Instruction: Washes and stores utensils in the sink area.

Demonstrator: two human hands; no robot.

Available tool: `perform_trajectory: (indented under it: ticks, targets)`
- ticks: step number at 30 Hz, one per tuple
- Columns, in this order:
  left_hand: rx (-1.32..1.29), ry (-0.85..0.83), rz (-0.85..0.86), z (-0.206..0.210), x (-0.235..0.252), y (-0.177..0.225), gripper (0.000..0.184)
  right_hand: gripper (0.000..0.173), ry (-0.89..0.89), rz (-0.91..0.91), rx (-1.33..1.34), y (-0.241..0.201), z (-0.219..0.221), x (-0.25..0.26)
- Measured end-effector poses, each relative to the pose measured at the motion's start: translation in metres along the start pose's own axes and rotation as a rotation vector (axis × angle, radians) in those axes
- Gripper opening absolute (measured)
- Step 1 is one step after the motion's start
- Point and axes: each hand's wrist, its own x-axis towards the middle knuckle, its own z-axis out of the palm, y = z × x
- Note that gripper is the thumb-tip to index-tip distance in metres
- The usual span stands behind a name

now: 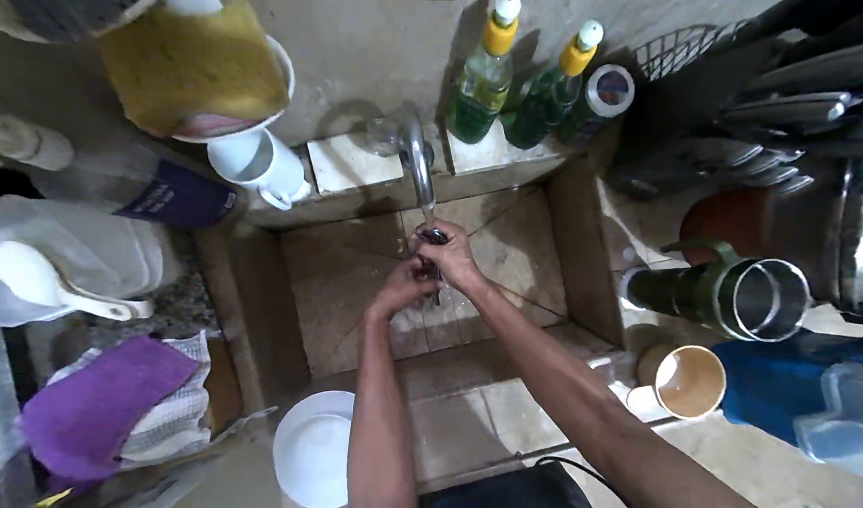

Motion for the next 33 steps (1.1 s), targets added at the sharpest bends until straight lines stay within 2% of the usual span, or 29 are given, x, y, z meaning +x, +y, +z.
perform_trajectory:
  ticks: [3,5,7,9,12,14,16,17,20,23,26,27,28,30,32,33]
  targets:
    - [-0.088,0.14,0.074,-0.049,0.006,0.013,0.039,0.011,-0.04,-0.067,-0.051,-0.012,-0.001,0.005]
    - [-0.149,0.356,-0.005,-0.065,0.019,0.057,0.035,0.012,-0.032,-0.05,-0.085,-0.012,0.0,0.009]
    - [-0.025,0.506,-0.129,-0.078,0.043,0.1,0.056,0.013,-0.034,-0.019,-0.092,-0.012,0.003,0.013]
    - [0.199,0.554,-0.2,-0.093,0.072,0.125,0.071,0.013,-0.024,-0.032,-0.078,-0.017,0.006,0.012]
    - [0.317,0.557,-0.263,-0.094,0.09,0.155,0.068,0.016,-0.035,-0.061,-0.092,-0.021,0.0,0.016]
    - [0.214,0.574,-0.303,-0.096,0.093,0.161,0.051,0.02,-0.104,-0.061,-0.159,-0.025,-0.008,0.015]
    - [0.02,0.476,-0.271,-0.103,0.092,0.155,0.032,0.019,-0.151,-0.042,-0.195,-0.03,-0.021,0.006]
    - [-0.029,0.402,-0.251,-0.11,0.091,0.15,0.03,0.018,-0.158,-0.034,-0.206,-0.036,-0.029,-0.001]
    - [0.016,0.29,-0.175,-0.122,0.085,0.133,0.037,0.018,-0.123,-0.048,-0.223,-0.057,-0.055,-0.025]
    - [0.033,0.332,-0.094,-0.119,0.084,0.123,0.034,0.018,-0.093,-0.276,-0.205,-0.092,-0.074,-0.038]
    - [0.084,0.464,-0.048,-0.102,0.075,0.121,0.043,0.019,-0.096,-0.514,-0.187,-0.119,-0.079,-0.046]
    - [0.116,0.542,0.0,-0.092,0.069,0.116,0.046,0.019,-0.088,-0.501,-0.206,-0.113,-0.082,-0.045]
    - [0.101,0.614,0.059,-0.077,0.058,0.108,0.05,0.019,-0.067,-0.395,-0.237,-0.099,-0.087,-0.045]
    - [0.054,0.712,0.174,-0.028,0.025,0.077,0.05,0.016,-0.043,-0.056,-0.262,-0.075,-0.099,-0.054]
    - [0.074,0.559,0.251,0.024,-0.006,0.032,0.051,0.015,0.012,0.031,-0.231,-0.054,-0.106,-0.065]
    - [0.106,0.418,0.279,0.049,-0.009,0.014,0.068,0.014,0.058,0.0,-0.209,-0.046,-0.105,-0.067]
